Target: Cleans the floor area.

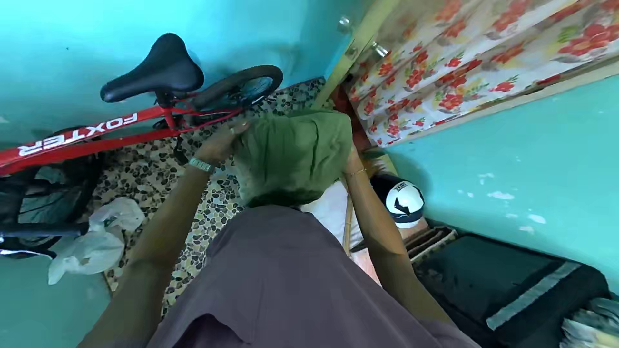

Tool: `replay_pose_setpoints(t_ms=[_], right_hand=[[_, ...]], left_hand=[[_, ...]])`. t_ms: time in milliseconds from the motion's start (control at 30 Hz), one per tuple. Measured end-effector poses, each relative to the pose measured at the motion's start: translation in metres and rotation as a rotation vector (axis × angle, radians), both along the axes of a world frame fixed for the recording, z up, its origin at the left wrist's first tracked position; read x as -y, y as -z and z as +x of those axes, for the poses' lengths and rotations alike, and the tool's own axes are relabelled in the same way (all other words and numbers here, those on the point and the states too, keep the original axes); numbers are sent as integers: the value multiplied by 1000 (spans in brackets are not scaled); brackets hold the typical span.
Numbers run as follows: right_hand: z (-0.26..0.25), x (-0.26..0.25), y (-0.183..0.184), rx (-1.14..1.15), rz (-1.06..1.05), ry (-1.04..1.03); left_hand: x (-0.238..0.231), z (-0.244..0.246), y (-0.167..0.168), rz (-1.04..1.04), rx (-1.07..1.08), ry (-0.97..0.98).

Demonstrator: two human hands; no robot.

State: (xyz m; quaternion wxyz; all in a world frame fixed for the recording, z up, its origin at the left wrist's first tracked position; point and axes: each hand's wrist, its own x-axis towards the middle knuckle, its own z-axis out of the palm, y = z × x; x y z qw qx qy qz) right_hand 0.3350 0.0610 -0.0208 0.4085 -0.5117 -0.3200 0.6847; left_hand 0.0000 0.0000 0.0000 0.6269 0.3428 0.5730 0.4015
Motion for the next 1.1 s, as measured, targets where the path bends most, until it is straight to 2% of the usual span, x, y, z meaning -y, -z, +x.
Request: replay_pose_setpoints(t_ms=[100, 233, 333, 400, 467, 533, 667, 767, 833, 933, 1100], right_hand=[[-12, -20, -10, -93, -70, -30], [-7, 7, -51, -269, -49, -20], [-12, 9, -59, -421, -48, 36], [-19, 1, -58, -437, -71, 52], [-19, -2, -57, -376, -93, 68], [-18, -4, -59, -339, -92, 92], [-16, -7, -72, -350, -65, 120], [-12, -11, -65, -295, -92, 128], [-7, -15, -62, -235, -104, 106], [-5, -28, -76, -37, -78, 64], [8, -35, -67, -20, -117, -58]], left_hand=[[-14, 6, 4, 71, 2, -69], [-2, -2, -5, 174, 52, -138], [1, 2, 30, 335, -145, -293], [4, 21, 56, 320, -245, -336], [8, 45, 64, 280, -242, -282], [2, 58, 55, 281, -203, -254], [-17, 63, 41, 271, -169, -236], [-26, 64, 33, 280, -206, -182], [-28, 58, 28, 329, -274, -238], [-29, 35, 20, 393, -346, -352], [-22, 32, 9, 406, -316, -384]])
